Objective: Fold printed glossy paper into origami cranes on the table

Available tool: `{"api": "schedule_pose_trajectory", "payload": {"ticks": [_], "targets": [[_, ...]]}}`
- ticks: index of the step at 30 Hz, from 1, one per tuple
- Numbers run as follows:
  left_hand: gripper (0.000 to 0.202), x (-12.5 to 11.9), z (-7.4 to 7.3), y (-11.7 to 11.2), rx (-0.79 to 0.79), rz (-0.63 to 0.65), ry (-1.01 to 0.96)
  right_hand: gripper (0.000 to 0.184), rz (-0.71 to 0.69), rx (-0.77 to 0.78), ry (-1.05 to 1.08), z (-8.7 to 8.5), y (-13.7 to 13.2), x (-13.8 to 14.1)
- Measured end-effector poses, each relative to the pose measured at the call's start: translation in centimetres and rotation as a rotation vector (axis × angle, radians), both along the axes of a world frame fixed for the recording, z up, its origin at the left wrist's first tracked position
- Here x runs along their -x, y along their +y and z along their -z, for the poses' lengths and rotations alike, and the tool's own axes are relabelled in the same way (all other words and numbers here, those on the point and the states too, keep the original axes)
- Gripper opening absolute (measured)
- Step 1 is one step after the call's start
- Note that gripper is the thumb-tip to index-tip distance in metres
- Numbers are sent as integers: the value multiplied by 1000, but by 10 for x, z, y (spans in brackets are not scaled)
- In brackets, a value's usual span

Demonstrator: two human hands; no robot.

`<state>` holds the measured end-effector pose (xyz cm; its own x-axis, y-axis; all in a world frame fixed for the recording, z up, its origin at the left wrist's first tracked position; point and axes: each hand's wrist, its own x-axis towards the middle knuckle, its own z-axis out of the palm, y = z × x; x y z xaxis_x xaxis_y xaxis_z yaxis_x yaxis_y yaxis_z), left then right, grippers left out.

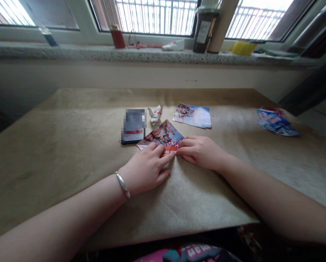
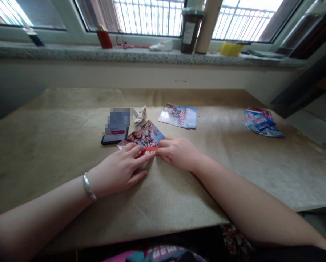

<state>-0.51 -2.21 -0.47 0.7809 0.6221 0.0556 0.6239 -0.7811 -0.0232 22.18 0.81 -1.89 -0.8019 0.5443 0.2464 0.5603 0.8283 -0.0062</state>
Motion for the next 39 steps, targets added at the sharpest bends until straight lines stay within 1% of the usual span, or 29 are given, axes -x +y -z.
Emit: {"api": "schedule_pose_trajectory", "payload": {"ticks": [9,21,32,39], "targets": [[46,-1,0,0,-7,1,12,25,-20,-9,-24,0,2,-1],[44,1,2,0,19,-6,4,20,27,-22,-18,-3,2,-5],[45,1,4,1,13,-9,8,19,22,47,16,-1,6,-12],[45,1,6,2,13,-9,3,19,47,46,-37,-7,7,-19]]}}
